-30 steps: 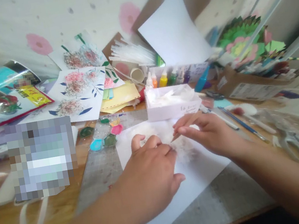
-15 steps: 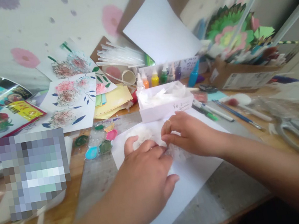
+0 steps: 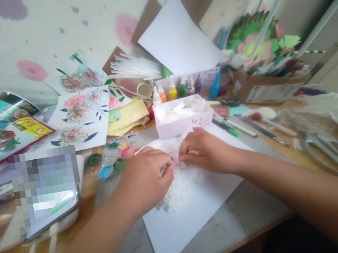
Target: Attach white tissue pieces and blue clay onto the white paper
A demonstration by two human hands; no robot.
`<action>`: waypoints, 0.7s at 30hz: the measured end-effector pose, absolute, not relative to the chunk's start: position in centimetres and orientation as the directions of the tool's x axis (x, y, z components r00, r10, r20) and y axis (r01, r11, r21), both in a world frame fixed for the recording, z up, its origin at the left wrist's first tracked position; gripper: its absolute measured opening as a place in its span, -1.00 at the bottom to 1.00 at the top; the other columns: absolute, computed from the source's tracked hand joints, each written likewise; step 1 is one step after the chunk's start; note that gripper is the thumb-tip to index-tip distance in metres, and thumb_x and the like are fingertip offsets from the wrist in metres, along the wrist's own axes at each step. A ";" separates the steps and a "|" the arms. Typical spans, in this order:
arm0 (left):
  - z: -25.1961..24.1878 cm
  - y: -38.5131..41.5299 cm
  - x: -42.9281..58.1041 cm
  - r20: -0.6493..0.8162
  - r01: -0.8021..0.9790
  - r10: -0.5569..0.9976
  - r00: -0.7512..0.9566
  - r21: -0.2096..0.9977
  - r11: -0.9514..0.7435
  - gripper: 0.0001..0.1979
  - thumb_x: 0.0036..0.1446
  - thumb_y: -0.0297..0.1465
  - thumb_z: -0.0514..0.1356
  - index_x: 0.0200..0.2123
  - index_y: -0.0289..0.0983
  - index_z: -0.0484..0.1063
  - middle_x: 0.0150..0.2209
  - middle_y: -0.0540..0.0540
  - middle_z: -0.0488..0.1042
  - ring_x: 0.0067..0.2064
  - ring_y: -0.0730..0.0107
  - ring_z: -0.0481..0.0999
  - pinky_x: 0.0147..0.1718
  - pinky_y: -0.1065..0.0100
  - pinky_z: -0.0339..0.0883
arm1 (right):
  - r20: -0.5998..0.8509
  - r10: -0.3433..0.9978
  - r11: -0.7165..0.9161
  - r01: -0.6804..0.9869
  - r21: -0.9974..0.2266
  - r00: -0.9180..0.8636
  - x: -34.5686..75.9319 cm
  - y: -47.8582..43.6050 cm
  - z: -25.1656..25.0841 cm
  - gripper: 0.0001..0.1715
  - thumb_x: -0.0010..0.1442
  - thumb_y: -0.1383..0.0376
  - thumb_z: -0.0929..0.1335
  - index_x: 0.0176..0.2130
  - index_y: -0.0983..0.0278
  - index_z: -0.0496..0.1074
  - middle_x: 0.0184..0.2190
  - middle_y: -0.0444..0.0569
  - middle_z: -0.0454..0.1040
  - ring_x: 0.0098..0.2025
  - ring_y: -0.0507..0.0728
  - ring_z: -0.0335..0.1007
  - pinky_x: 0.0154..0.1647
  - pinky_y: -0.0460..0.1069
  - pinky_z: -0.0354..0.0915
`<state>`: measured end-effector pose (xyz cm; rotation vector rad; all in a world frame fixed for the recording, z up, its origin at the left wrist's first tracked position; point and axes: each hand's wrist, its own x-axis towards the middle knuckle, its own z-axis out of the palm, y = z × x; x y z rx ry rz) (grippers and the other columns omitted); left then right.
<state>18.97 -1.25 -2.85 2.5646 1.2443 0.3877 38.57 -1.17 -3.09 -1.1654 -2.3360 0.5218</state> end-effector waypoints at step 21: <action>-2.3 -3.8 19.7 0.104 0.605 0.612 0.784 0.091 -0.791 -0.67 0.24 -0.37 0.03 0.04 -0.23 0.39 0.11 -0.14 0.38 0.13 0.19 0.33 0.11 0.03 0.19 | 0.436 0.795 0.363 0.246 -0.899 0.421 51.9 -14.0 0.7 -0.83 0.09 0.11 0.40 -0.47 0.09 0.53 -0.38 0.00 0.49 -0.25 0.23 0.39 -0.16 0.18 0.26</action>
